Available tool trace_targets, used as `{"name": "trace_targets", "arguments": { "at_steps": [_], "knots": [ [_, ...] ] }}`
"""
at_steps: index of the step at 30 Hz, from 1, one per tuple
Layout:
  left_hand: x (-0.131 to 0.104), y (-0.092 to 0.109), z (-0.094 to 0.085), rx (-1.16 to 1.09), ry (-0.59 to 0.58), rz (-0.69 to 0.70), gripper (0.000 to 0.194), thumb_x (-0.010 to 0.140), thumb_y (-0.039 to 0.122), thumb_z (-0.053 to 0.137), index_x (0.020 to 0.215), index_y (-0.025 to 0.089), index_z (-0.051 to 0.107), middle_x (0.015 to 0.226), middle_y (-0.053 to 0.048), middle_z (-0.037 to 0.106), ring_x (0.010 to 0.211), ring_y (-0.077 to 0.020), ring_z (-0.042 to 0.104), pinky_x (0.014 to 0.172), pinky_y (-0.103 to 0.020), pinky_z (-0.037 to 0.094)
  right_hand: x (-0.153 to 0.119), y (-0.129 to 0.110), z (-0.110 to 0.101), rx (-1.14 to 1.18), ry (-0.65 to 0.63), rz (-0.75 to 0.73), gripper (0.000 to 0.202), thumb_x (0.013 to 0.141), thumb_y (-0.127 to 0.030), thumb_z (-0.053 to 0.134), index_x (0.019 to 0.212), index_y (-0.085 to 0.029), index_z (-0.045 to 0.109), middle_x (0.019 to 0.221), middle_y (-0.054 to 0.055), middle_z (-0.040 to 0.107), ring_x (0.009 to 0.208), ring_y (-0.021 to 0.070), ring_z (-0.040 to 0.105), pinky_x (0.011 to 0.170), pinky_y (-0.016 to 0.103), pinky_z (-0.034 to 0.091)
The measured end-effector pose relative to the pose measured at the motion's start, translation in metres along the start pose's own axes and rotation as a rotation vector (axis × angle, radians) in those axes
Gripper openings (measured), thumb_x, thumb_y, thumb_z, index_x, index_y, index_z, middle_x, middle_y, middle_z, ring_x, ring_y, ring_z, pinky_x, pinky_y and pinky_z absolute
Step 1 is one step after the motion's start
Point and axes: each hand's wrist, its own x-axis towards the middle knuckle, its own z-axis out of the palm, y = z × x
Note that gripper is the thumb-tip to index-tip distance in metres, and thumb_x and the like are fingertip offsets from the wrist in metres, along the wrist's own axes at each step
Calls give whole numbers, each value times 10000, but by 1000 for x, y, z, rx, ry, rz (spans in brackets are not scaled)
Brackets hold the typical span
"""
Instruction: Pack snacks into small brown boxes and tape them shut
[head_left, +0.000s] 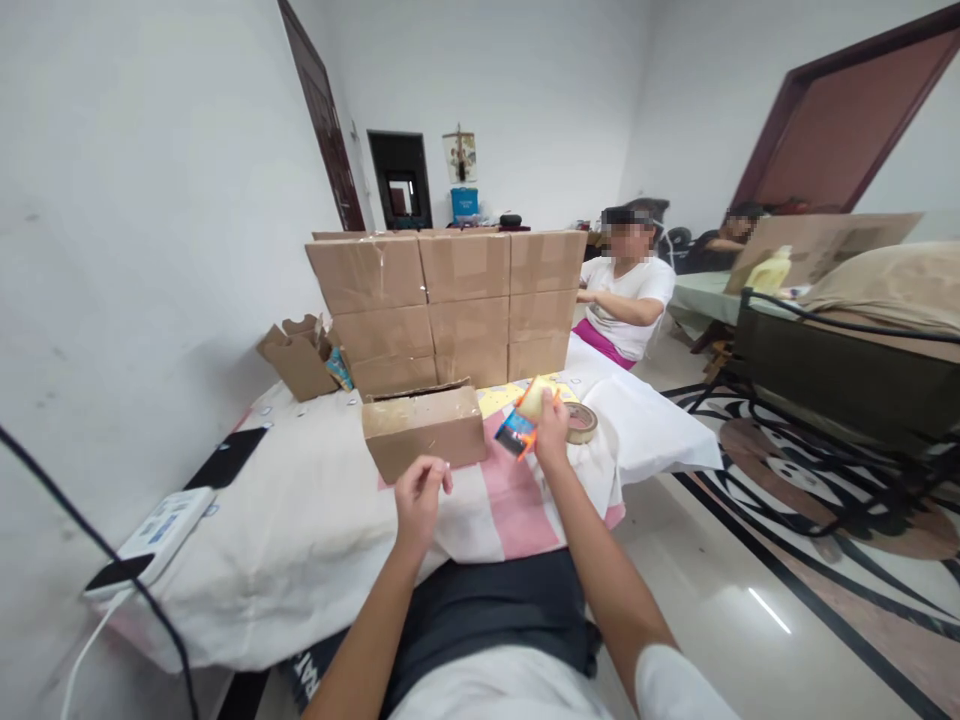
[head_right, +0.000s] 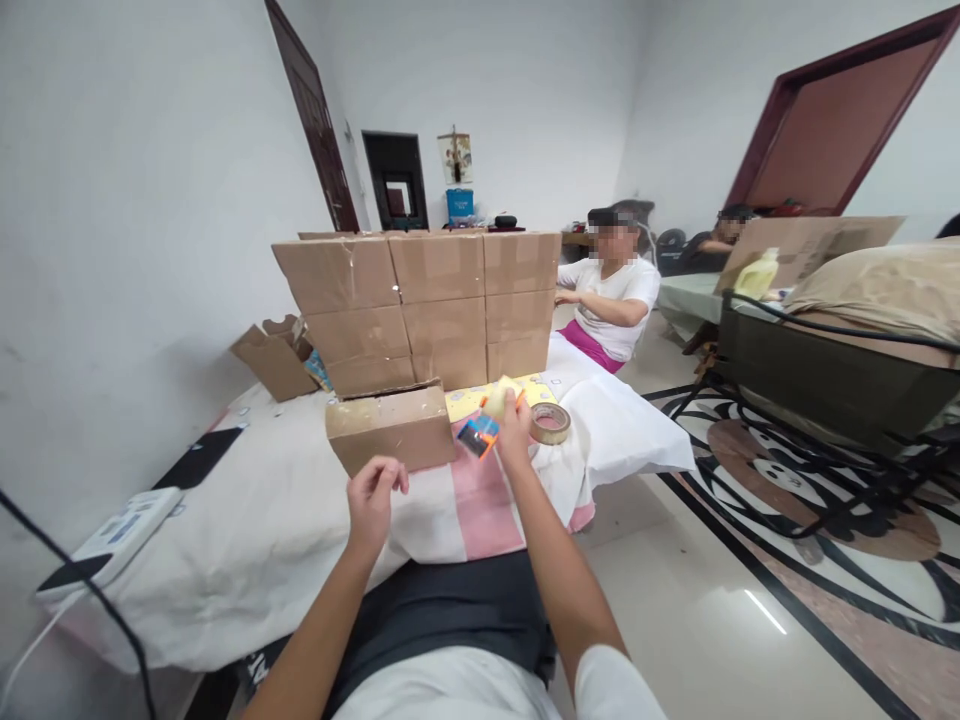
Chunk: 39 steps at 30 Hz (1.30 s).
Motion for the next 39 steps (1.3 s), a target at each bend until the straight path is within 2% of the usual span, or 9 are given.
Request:
{"name": "trace_targets", "arguments": {
  "at_steps": [6, 9, 11, 13, 15, 20, 23, 31, 39],
  "knots": [
    [46, 5, -6, -59, -42, 73, 299, 973, 394, 519, 748, 200, 558, 626, 28, 593, 560, -113, 538, 602, -254, 441, 55, 44, 34, -139, -190, 131, 282, 748, -365, 748, 690, -157, 568, 602, -41, 576, 611, 117, 538, 602, 235, 461],
    [55, 8, -16, -58, -67, 110, 297, 987, 394, 502, 769, 200, 560, 651, 21, 605, 577, -114, 548, 613, -258, 451, 62, 51, 33, -189, -171, 150, 223, 727, -291, 753, 712, -149, 582, 607, -28, 589, 621, 131, 532, 596, 243, 440],
    [57, 11, -23, -47, -97, 122, 270, 990, 393, 500, 823, 200, 587, 677, 15, 617, 599, -120, 562, 629, -264, 463, 58, 49, 26, -207, -103, 119, 212, 735, -285, 740, 823, -149, 602, 730, -8, 634, 718, 144, 559, 656, 250, 454],
    [57, 14, -29, -30, -129, 121, 256, 991, 393, 501, 862, 200, 610, 690, 11, 623, 617, -126, 573, 643, -268, 471, 42, 41, 19, -214, -41, 62, 264, 754, -300, 720, 958, -167, 618, 906, 12, 659, 853, 150, 578, 750, 257, 466],
    [55, 17, -34, -14, -154, 110, 259, 992, 395, 502, 868, 200, 620, 689, 9, 624, 630, -131, 579, 651, -269, 477, 14, 26, 15, -210, -127, -20, 283, 786, -329, 697, 1030, -194, 647, 1033, 27, 661, 947, 160, 586, 835, 278, 470],
    [47, 24, -44, 23, -181, 83, 260, 990, 412, 499, 904, 203, 627, 648, 25, 584, 580, -124, 536, 595, -253, 445, -68, -27, 32, -240, -777, -155, 231, 875, -361, 659, 1059, -244, 736, 1106, 50, 685, 1004, 207, 619, 904, 338, 480],
    [45, 27, -51, 110, -200, 113, 238, 983, 386, 518, 926, 201, 657, 650, 26, 580, 570, -117, 511, 576, -248, 409, -98, -43, 50, -284, -905, -159, 236, 889, -337, 653, 1096, -255, 733, 1099, 46, 700, 1016, 210, 626, 870, 321, 486],
    [50, 26, -71, 234, -293, 144, 243, 989, 356, 497, 900, 205, 666, 752, 1, 663, 615, -127, 558, 596, -245, 407, -119, -22, 74, -266, -734, -68, 168, 857, -349, 653, 792, -194, 648, 701, -22, 609, 633, 127, 553, 610, 236, 433],
    [50, 24, -74, 271, -348, 174, 231, 993, 330, 492, 925, 211, 679, 784, 2, 700, 656, -132, 608, 643, -242, 439, -126, -15, 77, -245, -676, -40, 181, 812, -355, 690, 885, -197, 639, 804, 6, 660, 694, 140, 597, 611, 242, 441]
  ]
}}
